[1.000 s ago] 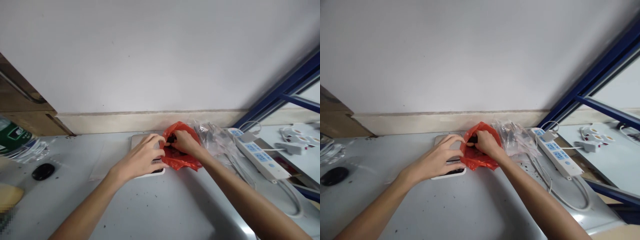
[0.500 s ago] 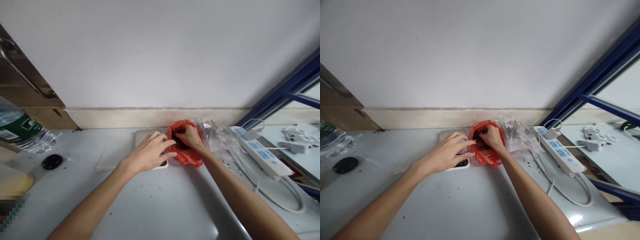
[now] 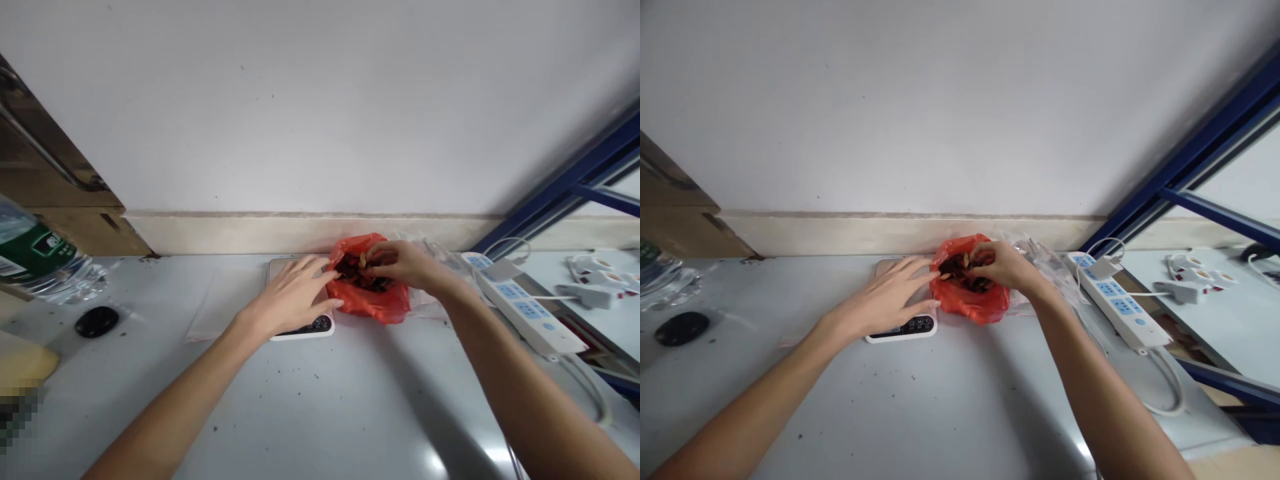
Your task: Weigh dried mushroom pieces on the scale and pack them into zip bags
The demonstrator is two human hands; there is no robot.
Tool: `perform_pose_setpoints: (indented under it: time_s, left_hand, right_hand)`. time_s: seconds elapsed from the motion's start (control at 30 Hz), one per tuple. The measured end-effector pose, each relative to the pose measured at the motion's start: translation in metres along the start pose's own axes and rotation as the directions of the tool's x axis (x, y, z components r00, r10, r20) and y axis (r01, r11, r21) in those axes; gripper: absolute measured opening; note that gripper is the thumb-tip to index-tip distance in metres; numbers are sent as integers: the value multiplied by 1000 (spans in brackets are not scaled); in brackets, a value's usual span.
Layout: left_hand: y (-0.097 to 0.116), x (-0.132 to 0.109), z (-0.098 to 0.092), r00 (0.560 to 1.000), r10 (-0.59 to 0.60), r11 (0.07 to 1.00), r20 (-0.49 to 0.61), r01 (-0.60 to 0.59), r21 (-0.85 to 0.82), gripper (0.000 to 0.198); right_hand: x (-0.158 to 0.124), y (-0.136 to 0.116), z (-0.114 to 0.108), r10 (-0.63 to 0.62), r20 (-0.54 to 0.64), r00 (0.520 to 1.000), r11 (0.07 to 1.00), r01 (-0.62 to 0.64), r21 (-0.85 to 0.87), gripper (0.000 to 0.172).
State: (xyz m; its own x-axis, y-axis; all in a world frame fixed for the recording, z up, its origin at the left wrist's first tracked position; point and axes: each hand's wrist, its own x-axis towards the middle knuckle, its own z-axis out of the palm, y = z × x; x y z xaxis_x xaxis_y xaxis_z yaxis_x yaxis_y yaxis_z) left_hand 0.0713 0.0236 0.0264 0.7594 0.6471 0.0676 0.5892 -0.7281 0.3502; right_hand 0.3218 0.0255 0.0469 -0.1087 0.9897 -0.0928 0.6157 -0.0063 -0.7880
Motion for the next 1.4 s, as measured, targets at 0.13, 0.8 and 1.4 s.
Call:
perform_pose_setpoints:
  time_s: [0.13, 0.8, 1.4]
  left_hand:
    - [5, -5, -5, 996, 18, 989, 90, -5, -146, 44]
    - [-64, -53, -76, 818, -513, 857, 260, 502, 113, 69]
    - [-60, -41, -69, 766, -518, 844, 380, 530, 83, 68]
  right_hand:
    - [-8, -6, -6, -87, 8, 996, 995, 87, -43, 13]
    - [24, -85, 80, -242, 191, 951, 970, 235, 61, 8]
    - [33, -76, 85, -122, 230, 965, 933, 191, -305, 8]
